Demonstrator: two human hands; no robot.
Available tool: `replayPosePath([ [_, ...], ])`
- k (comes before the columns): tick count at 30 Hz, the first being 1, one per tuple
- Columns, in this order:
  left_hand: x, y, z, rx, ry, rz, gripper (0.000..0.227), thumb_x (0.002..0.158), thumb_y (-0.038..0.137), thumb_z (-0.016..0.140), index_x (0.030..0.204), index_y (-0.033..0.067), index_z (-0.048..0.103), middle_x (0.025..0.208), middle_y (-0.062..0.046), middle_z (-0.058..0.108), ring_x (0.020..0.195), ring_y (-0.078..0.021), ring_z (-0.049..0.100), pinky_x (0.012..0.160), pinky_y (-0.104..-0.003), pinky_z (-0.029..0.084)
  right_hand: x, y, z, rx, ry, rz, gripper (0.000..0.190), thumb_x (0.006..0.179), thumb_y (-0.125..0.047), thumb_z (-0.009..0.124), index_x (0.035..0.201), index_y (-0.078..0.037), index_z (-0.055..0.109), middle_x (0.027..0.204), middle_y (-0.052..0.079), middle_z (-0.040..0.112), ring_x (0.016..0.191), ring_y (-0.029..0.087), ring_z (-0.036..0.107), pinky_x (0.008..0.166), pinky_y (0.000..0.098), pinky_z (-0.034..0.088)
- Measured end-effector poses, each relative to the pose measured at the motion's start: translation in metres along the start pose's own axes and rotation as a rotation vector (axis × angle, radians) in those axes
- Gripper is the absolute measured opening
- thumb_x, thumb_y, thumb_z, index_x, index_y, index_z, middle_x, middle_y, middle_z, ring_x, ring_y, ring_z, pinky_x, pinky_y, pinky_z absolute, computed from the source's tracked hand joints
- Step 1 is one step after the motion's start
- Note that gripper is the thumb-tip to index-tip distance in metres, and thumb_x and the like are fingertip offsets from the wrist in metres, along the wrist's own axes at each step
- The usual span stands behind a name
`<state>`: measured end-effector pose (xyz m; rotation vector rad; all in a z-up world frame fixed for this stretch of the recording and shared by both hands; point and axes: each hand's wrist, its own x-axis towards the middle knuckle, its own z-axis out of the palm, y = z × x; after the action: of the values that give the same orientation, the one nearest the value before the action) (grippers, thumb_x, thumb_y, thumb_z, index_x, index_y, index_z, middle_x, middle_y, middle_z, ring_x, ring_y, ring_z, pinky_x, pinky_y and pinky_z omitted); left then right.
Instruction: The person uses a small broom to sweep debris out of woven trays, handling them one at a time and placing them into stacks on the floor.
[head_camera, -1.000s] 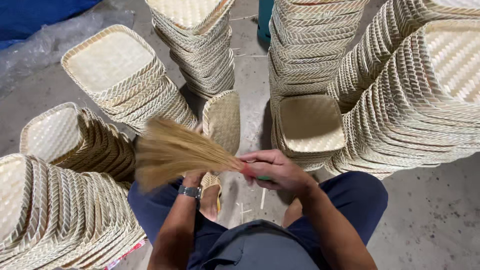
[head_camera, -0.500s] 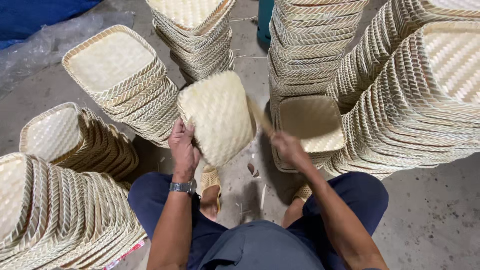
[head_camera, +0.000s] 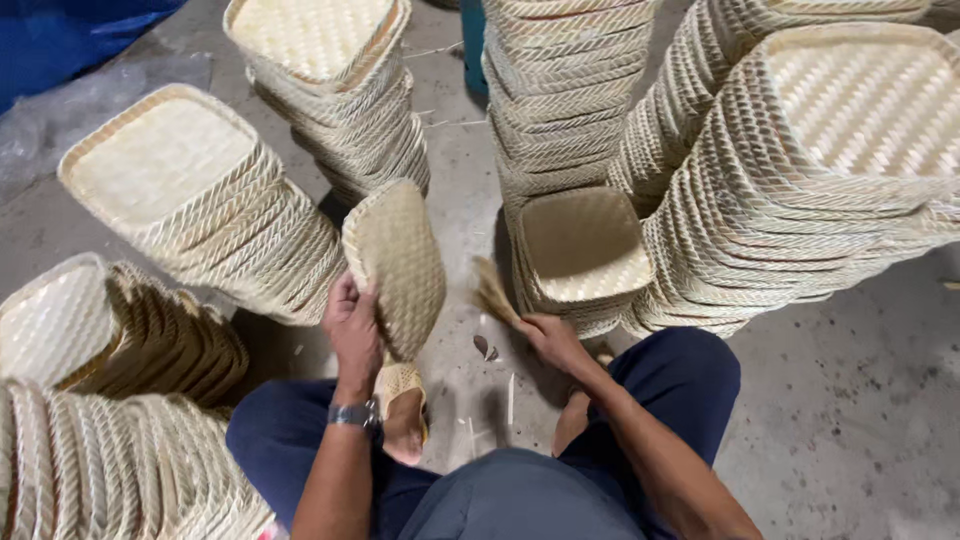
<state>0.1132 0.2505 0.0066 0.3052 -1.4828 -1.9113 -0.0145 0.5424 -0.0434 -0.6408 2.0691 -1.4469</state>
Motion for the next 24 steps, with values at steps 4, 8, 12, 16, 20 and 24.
replayPosePath([
  [4, 0.003, 0.019, 0.007, 0.127, -0.024, -0.054, 0.029, 0.099, 0.000, 0.066, 0.128, -0.0015, 0.066, 0.114, -0.004, 0.072, 0.098, -0.0100, 0.065, 0.087, -0.024, 0.054, -0.048, 0.034, -0.044, -0.001, 0.041, 0.080, 0.042, 0.097, -0.031, 0.063, 0.126, -0.002, 0.070, 0.102, 0.005, 0.078, 0.089, 0.015, 0.069, 0.078, 0.0300, 0.055],
  [8, 0.002, 0.000, 0.023, 0.521, -0.153, 0.121, 0.031, 0.091, 0.002, 0.071, 0.122, -0.0003, 0.070, 0.104, -0.006, 0.068, 0.095, -0.0144, 0.063, 0.082, -0.028, 0.053, -0.076, 0.021, -0.066, -0.139, 0.145, 0.129, 0.045, 0.089, -0.030, 0.069, 0.128, -0.005, 0.068, 0.095, 0.005, 0.074, 0.082, 0.015, 0.068, 0.072, 0.0324, 0.055],
  [12, -0.019, -0.021, 0.056, 0.784, -0.268, 0.404, 0.020, 0.088, 0.006, 0.072, 0.108, 0.0054, 0.073, 0.084, -0.011, 0.062, 0.080, -0.0236, 0.062, 0.071, -0.036, 0.052, -0.072, 0.023, -0.071, -0.074, 0.279, -0.143, 0.041, 0.084, -0.020, 0.073, 0.120, -0.001, 0.067, 0.095, 0.006, 0.074, 0.086, 0.012, 0.067, 0.077, 0.0286, 0.054],
  [16, -0.047, -0.037, 0.088, 0.965, -0.501, 0.638, 0.025, 0.093, 0.005, 0.070, 0.116, 0.0121, 0.076, 0.068, -0.009, 0.056, 0.066, -0.0245, 0.058, 0.049, -0.038, 0.047, -0.051, 0.010, -0.052, 0.040, 0.427, -0.107, 0.028, 0.091, -0.023, 0.077, 0.104, 0.001, 0.069, 0.080, 0.006, 0.061, 0.074, 0.011, 0.056, 0.065, 0.0280, 0.050],
  [20, -0.085, -0.053, 0.105, 1.086, -0.610, 0.781, 0.026, 0.097, -0.001, 0.060, 0.120, 0.0078, 0.069, 0.076, -0.008, 0.055, 0.074, -0.0235, 0.059, 0.062, -0.035, 0.051, -0.042, -0.022, -0.041, 0.121, 0.526, 0.088, 0.024, 0.091, -0.029, 0.071, 0.095, -0.005, 0.068, 0.070, 0.000, 0.067, 0.064, 0.010, 0.064, 0.057, 0.0294, 0.052],
  [24, -0.099, -0.036, 0.107, 1.028, -0.760, 0.817, 0.041, 0.080, 0.006, 0.060, 0.121, 0.0003, 0.065, 0.086, -0.011, 0.057, 0.083, -0.0298, 0.058, 0.079, -0.043, 0.050, -0.045, -0.030, -0.036, 0.051, 0.599, -0.010, 0.031, 0.088, -0.030, 0.078, 0.085, -0.002, 0.064, 0.064, 0.003, 0.059, 0.059, 0.012, 0.059, 0.053, 0.0342, 0.049],
])
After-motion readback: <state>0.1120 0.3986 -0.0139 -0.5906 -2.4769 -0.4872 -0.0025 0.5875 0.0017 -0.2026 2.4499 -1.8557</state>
